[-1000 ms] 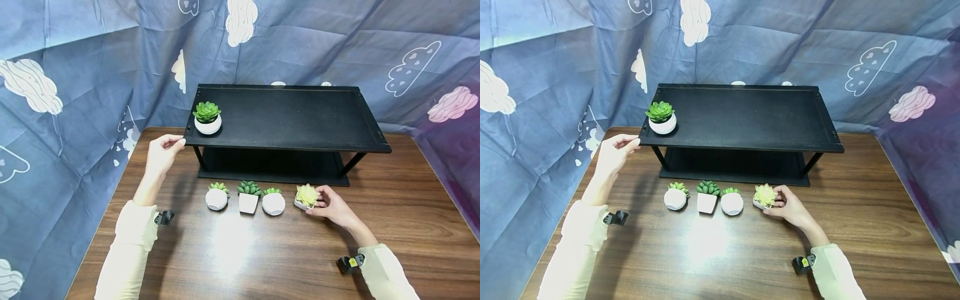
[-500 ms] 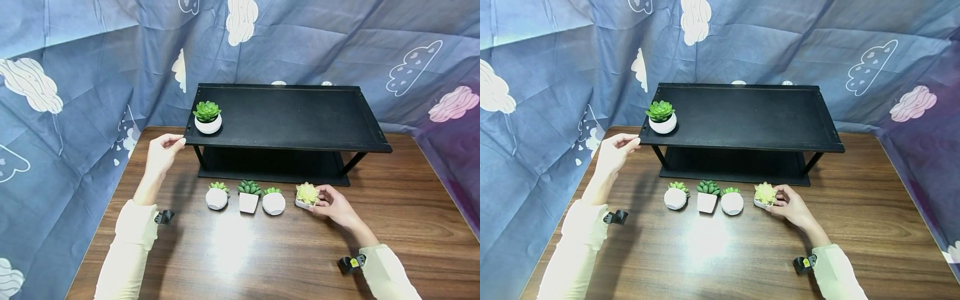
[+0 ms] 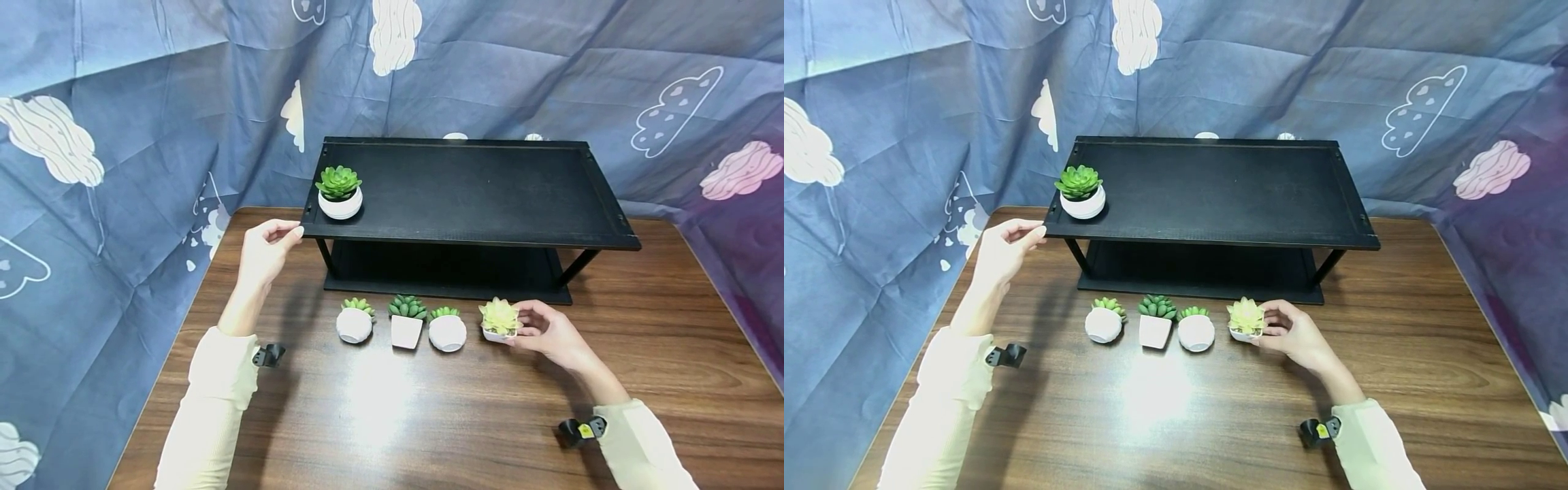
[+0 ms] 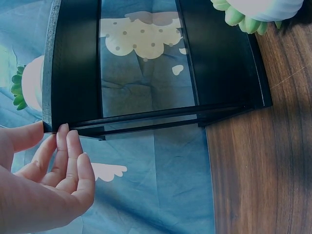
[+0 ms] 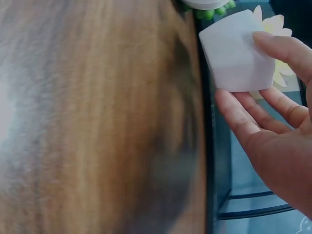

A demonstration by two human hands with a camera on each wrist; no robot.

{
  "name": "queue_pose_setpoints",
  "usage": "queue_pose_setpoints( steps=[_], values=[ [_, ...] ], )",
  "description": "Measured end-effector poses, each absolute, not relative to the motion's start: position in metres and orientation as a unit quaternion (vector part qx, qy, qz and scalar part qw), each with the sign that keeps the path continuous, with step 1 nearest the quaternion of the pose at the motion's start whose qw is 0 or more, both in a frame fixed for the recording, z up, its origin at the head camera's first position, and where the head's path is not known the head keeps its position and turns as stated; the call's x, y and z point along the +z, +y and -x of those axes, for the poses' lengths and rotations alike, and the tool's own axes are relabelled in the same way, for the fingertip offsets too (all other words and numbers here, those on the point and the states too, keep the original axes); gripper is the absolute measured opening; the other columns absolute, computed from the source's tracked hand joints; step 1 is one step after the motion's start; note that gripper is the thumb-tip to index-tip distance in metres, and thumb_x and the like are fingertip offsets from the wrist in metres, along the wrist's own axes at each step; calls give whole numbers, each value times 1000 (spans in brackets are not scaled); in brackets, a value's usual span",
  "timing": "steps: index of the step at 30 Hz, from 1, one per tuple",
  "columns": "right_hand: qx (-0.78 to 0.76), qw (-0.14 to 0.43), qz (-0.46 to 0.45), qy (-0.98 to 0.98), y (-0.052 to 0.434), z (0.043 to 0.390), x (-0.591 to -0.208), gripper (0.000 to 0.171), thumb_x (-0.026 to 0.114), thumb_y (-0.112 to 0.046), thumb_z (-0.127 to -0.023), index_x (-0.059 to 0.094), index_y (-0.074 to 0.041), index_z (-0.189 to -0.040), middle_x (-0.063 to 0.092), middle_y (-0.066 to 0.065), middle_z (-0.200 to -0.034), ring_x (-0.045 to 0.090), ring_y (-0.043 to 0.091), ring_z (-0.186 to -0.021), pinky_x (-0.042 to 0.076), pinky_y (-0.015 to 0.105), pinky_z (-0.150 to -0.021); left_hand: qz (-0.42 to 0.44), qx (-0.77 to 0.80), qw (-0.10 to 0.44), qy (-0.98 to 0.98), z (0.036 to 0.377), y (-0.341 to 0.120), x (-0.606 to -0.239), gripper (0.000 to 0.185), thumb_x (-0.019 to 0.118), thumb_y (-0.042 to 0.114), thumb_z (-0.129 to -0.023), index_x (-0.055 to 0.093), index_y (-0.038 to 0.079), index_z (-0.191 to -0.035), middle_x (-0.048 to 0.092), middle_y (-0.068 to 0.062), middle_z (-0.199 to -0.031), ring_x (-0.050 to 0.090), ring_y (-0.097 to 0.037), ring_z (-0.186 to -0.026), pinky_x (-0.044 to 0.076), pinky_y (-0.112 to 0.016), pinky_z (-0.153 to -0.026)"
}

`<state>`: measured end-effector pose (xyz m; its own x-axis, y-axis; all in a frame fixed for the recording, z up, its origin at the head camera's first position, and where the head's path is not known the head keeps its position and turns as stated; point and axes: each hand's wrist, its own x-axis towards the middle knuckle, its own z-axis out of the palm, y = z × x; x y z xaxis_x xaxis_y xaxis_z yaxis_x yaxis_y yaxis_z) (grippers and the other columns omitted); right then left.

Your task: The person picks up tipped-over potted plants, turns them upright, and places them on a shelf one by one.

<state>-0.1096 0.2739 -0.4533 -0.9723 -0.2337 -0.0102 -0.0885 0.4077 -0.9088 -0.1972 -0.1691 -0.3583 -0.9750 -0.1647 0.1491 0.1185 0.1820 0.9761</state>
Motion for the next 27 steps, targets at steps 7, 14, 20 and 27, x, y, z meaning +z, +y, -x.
queue_pose_setpoints(
  steps=[7,14,20,27],
  values=[
    [-540,76,122,829,275,107,-432,50,76,5,-67,49,9,-110,56,13,-97,60,6,-84,51,22,-70,-13,-631,112,-768,197,-169,-358,22,62,1,-84,62,-14,-100,66,-6,-80,58,-1,-64,45,-16,-70],
    [-550,70,140,821,274,103,-410,50,75,8,-67,48,10,-109,56,6,-95,60,8,-82,51,22,-68,-15,-628,111,-771,198,-170,-359,22,62,1,-84,62,-13,-100,67,-10,-83,58,-2,-65,45,-17,-70],
    [-560,49,165,811,270,101,-391,51,74,13,-65,50,8,-109,57,1,-97,58,7,-85,50,22,-70,-12,-634,110,-765,197,-169,-358,22,62,1,-84,61,-14,-100,65,3,-76,58,-2,-65,45,-16,-70],
    [-538,52,173,823,266,101,-367,50,75,11,-66,50,6,-109,54,2,-97,56,7,-86,50,21,-70,-8,-641,110,-760,196,-169,-358,23,63,1,-84,61,-15,-100,60,14,-71,59,-2,-65,45,-16,-70]
  ],
)
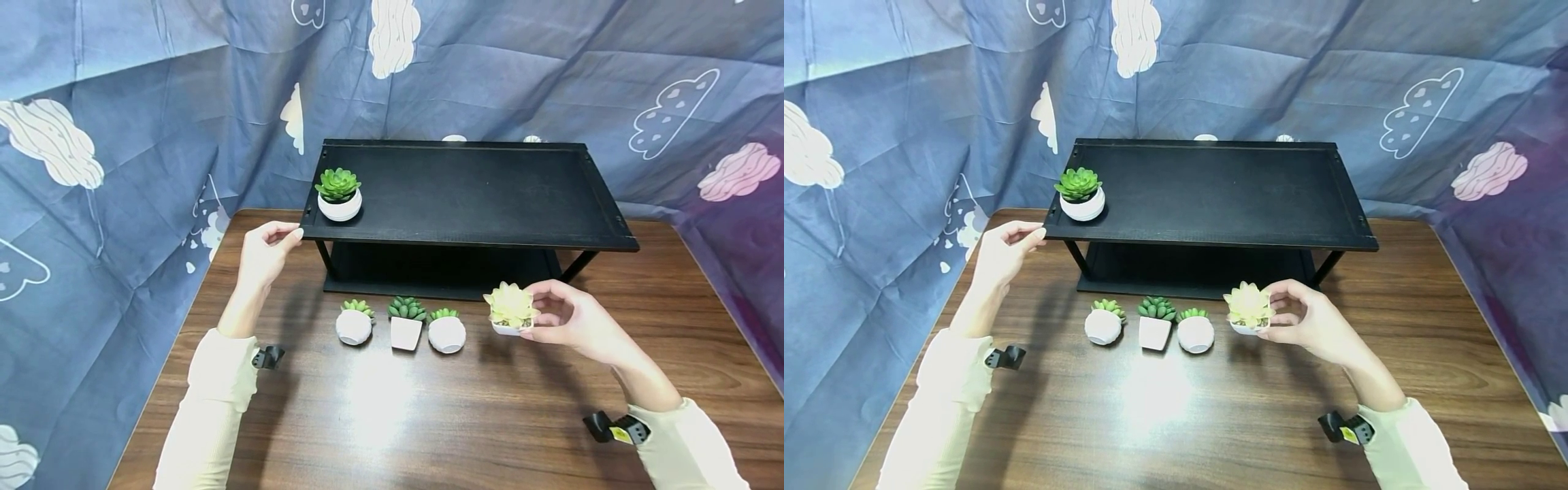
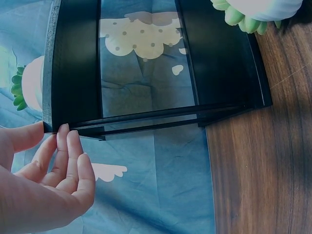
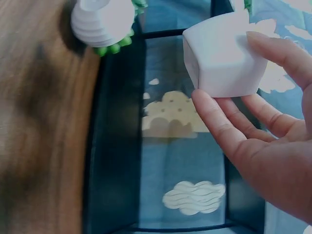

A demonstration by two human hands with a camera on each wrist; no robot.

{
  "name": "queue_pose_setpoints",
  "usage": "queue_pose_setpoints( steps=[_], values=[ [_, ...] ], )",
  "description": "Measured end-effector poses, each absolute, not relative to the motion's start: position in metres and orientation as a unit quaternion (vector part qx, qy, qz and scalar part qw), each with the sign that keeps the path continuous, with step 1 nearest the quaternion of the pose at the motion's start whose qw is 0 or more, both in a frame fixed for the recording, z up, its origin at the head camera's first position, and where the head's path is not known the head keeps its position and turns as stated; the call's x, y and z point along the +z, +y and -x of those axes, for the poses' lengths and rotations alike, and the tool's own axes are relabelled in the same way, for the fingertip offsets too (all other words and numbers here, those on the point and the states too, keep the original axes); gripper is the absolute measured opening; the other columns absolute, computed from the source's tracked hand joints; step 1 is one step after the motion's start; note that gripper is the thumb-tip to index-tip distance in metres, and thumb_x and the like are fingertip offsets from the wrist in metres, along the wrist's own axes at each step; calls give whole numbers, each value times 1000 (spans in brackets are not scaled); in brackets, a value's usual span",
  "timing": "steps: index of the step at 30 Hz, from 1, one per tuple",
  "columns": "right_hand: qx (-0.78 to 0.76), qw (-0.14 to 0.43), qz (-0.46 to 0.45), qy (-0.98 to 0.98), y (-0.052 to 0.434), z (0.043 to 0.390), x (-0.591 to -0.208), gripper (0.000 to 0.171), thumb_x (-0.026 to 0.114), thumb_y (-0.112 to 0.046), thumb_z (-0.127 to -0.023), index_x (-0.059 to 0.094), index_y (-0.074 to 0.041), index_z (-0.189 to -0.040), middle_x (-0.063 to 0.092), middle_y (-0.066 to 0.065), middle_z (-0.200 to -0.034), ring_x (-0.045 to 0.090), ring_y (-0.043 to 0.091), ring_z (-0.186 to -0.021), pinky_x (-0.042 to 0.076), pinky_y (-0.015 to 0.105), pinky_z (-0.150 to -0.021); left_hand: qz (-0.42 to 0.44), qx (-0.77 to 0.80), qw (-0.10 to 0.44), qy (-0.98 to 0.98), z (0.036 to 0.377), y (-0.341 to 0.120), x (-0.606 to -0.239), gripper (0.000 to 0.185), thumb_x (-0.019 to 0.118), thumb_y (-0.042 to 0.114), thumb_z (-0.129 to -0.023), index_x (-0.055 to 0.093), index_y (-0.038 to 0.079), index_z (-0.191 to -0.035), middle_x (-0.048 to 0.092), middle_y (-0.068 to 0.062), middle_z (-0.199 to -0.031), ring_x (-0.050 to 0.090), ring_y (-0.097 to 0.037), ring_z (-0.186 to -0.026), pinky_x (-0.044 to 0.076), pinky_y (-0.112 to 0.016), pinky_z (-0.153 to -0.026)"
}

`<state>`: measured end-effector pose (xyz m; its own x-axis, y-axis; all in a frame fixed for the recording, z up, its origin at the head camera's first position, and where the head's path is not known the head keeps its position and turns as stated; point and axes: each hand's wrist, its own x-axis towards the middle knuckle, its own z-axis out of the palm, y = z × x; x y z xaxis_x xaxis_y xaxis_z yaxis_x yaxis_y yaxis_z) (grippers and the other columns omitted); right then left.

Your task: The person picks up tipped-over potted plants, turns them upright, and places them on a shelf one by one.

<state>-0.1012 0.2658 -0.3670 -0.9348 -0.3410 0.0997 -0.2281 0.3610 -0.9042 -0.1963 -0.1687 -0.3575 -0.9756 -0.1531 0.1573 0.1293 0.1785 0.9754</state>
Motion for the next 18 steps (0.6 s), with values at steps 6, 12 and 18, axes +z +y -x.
queue_pose_setpoints(
  steps=[6,12,18],
  values=[
    [-539,55,184,820,262,105,-346,50,73,13,-65,51,4,-109,53,2,-99,56,8,-88,50,21,-71,-7,-641,107,-760,196,-169,-357,24,62,0,-84,60,-15,-102,60,15,-71,58,0,-65,45,-15,-70],
    [-557,53,191,806,257,111,-324,50,72,17,-65,54,0,-108,54,3,-98,56,8,-87,50,20,-71,-9,-639,110,-761,196,-169,-356,22,63,0,-83,61,-14,-100,61,11,-72,59,-2,-64,45,-15,-69],
    [-544,51,182,817,251,119,-305,49,73,14,-66,55,-5,-107,54,3,-96,58,9,-86,49,19,-70,-11,-640,113,-760,195,-168,-356,22,63,1,-83,62,-14,-100,62,7,-74,59,-4,-65,45,-16,-70]
  ],
)
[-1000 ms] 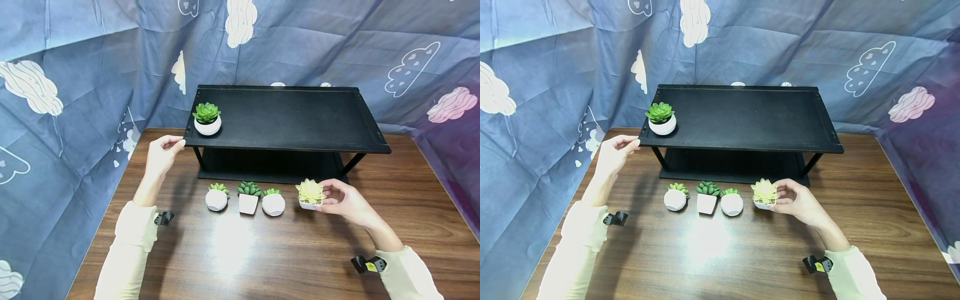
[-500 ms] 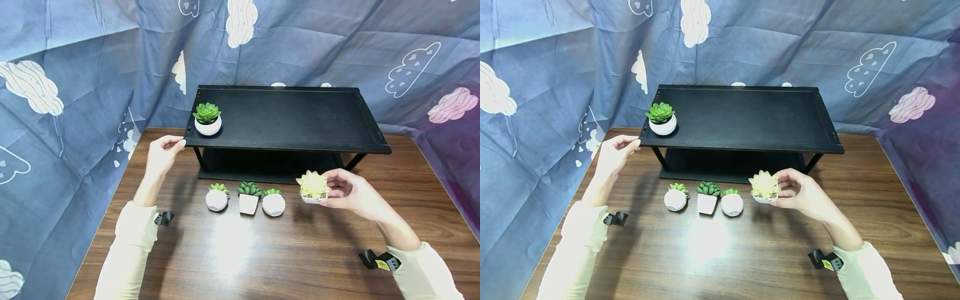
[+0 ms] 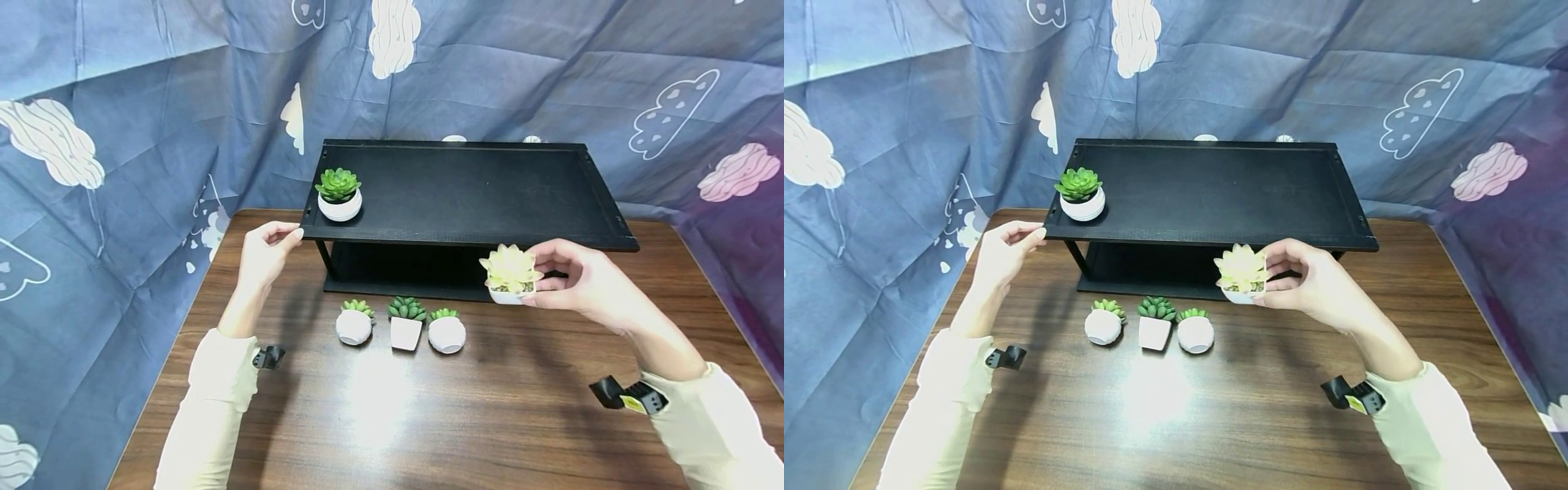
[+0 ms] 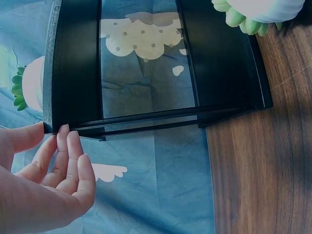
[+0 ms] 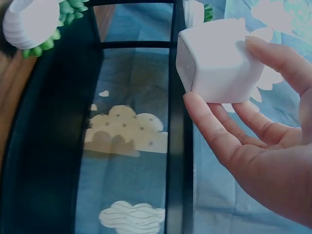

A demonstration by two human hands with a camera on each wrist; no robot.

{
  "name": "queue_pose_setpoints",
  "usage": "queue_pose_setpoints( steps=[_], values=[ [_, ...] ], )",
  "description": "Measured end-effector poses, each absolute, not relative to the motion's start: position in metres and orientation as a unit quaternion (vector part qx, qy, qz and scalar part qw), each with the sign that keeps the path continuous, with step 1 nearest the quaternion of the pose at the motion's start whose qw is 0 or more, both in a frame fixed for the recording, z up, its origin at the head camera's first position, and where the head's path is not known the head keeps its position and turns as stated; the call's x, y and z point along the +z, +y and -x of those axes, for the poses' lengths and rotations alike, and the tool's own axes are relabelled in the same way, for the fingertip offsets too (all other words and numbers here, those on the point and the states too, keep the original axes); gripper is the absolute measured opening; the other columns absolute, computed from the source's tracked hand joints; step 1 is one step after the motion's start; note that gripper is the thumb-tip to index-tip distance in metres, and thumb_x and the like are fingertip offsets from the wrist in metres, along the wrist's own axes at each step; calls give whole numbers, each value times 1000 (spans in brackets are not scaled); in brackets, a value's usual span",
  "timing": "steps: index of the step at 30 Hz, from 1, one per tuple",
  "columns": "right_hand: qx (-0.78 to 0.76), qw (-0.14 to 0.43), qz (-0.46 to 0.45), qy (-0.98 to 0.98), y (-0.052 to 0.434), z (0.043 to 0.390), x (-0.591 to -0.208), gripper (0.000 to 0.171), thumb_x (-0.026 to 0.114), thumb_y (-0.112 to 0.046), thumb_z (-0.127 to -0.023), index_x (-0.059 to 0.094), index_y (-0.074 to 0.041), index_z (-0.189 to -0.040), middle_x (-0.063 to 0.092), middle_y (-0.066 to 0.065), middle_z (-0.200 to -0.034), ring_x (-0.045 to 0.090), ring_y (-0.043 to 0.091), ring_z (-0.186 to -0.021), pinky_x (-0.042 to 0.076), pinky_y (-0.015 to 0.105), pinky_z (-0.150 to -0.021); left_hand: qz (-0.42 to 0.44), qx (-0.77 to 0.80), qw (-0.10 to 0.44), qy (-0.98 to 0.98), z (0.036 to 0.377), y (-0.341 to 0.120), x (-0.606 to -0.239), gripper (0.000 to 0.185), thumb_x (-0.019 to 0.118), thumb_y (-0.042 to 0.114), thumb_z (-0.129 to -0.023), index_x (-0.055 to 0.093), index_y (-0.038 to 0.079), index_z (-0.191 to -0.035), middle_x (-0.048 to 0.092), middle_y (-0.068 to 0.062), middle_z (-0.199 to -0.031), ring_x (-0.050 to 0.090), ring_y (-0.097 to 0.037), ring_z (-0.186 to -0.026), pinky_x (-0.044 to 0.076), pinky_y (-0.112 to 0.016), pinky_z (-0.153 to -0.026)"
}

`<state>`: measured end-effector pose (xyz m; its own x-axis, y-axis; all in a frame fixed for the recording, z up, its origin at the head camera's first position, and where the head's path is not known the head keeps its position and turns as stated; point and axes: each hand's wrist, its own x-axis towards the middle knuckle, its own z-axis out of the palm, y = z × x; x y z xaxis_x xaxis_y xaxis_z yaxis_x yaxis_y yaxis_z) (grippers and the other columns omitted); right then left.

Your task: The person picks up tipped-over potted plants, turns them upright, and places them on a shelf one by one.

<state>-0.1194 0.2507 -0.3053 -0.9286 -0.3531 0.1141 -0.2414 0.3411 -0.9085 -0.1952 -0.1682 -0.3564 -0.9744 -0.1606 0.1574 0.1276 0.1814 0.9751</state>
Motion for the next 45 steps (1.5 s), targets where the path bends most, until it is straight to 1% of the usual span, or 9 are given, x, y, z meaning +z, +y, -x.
queue_pose_setpoints(
  steps=[10,17,22,28,31,33,37,40,45],
  values=[
    [-525,51,168,833,235,137,-283,45,74,9,-68,56,-6,-106,53,3,-95,59,8,-83,50,19,-70,-15,-635,116,-764,198,-169,-360,21,63,1,-83,62,-14,-98,65,1,-76,60,-6,-66,45,-16,-68],
    [-507,48,145,848,222,149,-273,45,75,6,-68,55,-1,-108,53,6,-96,61,11,-82,50,22,-69,-13,-631,113,-767,198,-170,-360,21,62,1,-83,62,-14,-98,66,-2,-78,60,-7,-66,45,-16,-68],
    [-482,42,132,865,214,161,-270,45,77,0,-68,55,-2,-108,55,6,-94,59,11,-84,49,21,-69,-12,-633,112,-766,198,-170,-359,22,63,1,-84,61,-14,-99,64,5,-74,59,-2,-64,45,-16,-68],
    [-481,35,127,867,205,175,-271,45,79,-4,-68,56,-2,-106,57,4,-92,56,14,-86,46,20,-68,-12,-633,108,-767,198,-170,-357,23,63,2,-84,62,-14,-100,65,0,-77,58,-1,-64,44,-16,-69],
    [-487,40,126,863,201,180,-272,45,79,-4,-68,56,-2,-107,57,4,-91,56,15,-86,46,21,-68,-13,-633,106,-767,197,-169,-356,22,63,2,-84,62,-13,-100,64,3,-76,58,-2,-65,45,-16,-70],
    [-490,44,127,861,198,183,-272,45,79,-4,-68,56,-2,-107,58,4,-90,56,16,-85,47,21,-67,-12,-632,106,-768,197,-169,-356,23,63,2,-84,62,-13,-100,64,2,-77,59,-2,-65,45,-16,-70],
    [-492,46,129,860,192,189,-273,44,78,-3,-68,56,-1,-106,60,5,-88,57,17,-84,47,22,-67,-12,-627,107,-772,197,-169,-356,22,63,3,-84,62,-13,-100,66,-7,-82,59,-2,-65,45,-16,-70],
    [-490,45,129,861,188,194,-274,43,78,-3,-68,56,-1,-106,60,5,-88,58,17,-83,47,21,-68,-12,-627,107,-772,197,-169,-356,22,63,3,-84,62,-13,-100,67,-9,-83,59,-3,-66,45,-16,-70],
    [-499,48,135,855,181,203,-273,42,76,0,-69,56,2,-106,59,7,-89,58,14,-80,46,21,-68,-15,-629,109,-770,196,-169,-356,21,63,2,-83,63,-13,-98,65,-1,-78,60,-6,-66,45,-17,-69]
  ],
)
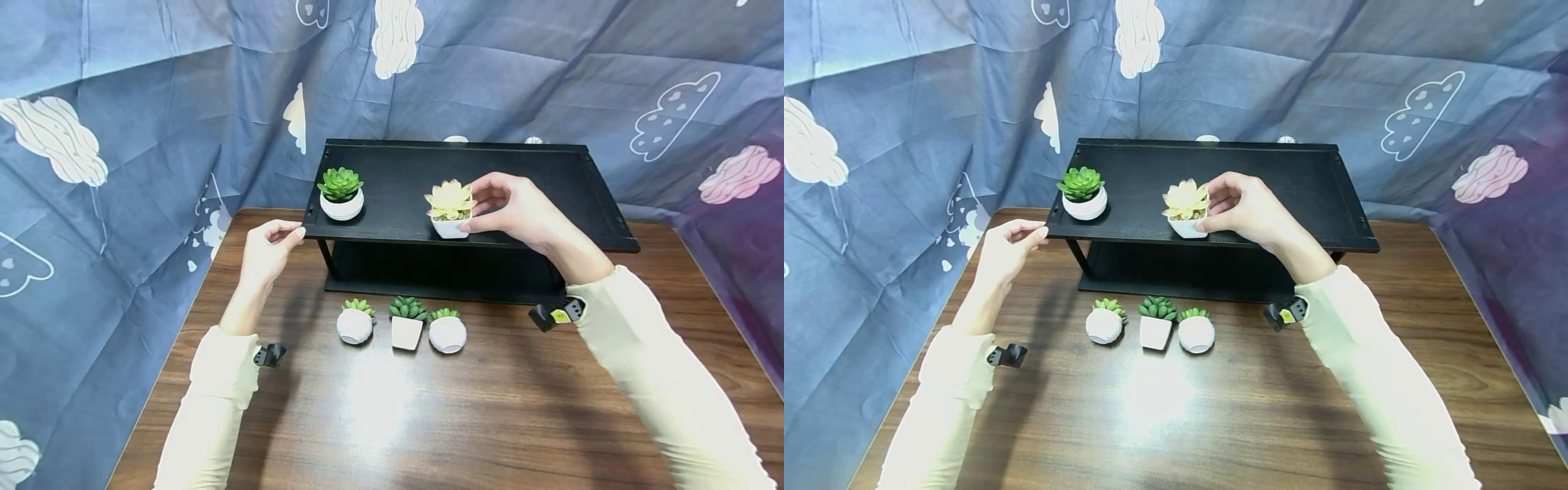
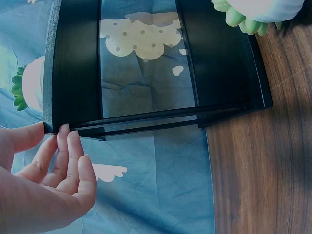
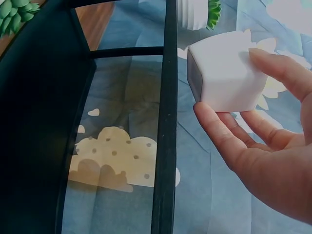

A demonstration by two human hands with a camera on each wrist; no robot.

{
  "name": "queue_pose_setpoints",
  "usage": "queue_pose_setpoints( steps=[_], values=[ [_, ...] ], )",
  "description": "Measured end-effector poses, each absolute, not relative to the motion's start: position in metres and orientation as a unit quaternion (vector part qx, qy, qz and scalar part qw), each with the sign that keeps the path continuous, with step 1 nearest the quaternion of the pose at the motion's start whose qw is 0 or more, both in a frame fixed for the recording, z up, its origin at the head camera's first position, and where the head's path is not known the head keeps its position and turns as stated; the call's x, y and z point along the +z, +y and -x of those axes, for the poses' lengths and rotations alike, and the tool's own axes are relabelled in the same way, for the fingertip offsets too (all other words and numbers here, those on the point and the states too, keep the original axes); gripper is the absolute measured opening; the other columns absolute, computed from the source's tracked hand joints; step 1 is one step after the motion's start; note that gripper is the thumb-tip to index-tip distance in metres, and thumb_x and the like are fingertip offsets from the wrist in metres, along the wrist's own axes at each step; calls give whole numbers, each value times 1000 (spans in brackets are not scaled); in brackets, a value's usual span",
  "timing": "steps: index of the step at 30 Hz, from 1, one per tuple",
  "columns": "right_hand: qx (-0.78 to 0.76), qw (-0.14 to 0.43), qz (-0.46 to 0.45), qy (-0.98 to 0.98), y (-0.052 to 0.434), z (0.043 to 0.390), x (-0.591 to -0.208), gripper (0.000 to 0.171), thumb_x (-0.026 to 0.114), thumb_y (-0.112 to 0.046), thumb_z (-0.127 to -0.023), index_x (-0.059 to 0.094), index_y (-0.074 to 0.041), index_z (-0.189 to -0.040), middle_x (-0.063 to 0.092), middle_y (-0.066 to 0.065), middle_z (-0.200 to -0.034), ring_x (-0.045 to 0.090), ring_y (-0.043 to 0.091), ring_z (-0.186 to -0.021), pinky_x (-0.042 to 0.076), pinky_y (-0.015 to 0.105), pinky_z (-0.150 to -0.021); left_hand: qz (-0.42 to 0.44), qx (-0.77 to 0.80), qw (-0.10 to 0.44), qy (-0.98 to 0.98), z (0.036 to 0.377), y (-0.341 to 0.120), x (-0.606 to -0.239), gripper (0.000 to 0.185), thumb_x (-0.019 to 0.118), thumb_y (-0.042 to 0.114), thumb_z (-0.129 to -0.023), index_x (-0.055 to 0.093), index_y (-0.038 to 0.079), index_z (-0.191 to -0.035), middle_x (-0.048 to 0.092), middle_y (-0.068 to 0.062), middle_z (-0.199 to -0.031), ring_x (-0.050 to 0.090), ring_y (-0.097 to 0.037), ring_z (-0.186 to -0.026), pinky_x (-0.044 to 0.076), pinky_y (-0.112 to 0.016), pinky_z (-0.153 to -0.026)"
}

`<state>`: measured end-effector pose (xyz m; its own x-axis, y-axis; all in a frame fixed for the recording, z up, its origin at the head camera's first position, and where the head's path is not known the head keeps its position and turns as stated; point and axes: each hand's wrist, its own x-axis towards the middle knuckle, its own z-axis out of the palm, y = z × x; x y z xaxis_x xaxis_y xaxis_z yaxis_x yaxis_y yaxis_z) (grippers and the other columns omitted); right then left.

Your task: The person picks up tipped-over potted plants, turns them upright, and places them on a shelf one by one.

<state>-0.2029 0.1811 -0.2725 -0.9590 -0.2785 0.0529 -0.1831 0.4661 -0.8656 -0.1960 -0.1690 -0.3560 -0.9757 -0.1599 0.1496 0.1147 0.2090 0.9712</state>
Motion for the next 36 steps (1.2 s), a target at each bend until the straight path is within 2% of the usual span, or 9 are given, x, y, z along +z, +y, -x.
queue_pose_setpoints(
  steps=[2,10,16,23,30,36],
  values=[
    [-504,51,138,851,178,207,-272,41,75,1,-69,56,2,-106,58,8,-90,59,14,-80,46,21,-68,-15,-626,110,-772,196,-169,-356,21,63,2,-84,63,-13,-98,64,1,-77,60,-6,-66,45,-18,-69],
    [-525,67,140,837,166,222,-272,42,74,3,-70,55,4,-107,56,8,-92,58,16,-81,47,21,-70,-12,-625,107,-773,196,-169,-355,22,62,2,-84,62,-14,-100,67,-9,-82,60,-5,-66,44,-16,-69],
    [-534,67,143,831,158,229,-275,43,74,4,-69,55,5,-107,55,7,-90,57,16,-79,47,20,-70,-13,-628,107,-770,195,-168,-354,22,63,2,-84,62,-13,-99,65,-2,-77,59,-3,-65,44,-15,-68],
    [-539,71,138,828,150,235,-278,43,74,5,-69,56,5,-107,56,9,-89,57,18,-80,46,21,-70,-14,-623,107,-775,196,-169,-355,22,63,2,-84,63,-13,-99,66,-6,-80,60,-3,-65,44,-15,-68],
    [-553,74,130,820,142,241,-281,43,73,7,-68,55,4,-107,56,8,-87,58,17,-79,47,21,-70,-14,-626,106,-773,196,-169,-355,22,62,2,-84,62,-13,-100,64,4,-73,58,1,-63,44,-15,-68],
    [-555,77,131,818,136,243,-285,44,74,7,-68,55,4,-108,56,8,-88,57,16,-79,47,22,-70,-13,-626,107,-772,196,-169,-355,21,63,2,-84,63,-13,-99,63,6,-72,59,-1,-64,44,-15,-68]
  ],
)
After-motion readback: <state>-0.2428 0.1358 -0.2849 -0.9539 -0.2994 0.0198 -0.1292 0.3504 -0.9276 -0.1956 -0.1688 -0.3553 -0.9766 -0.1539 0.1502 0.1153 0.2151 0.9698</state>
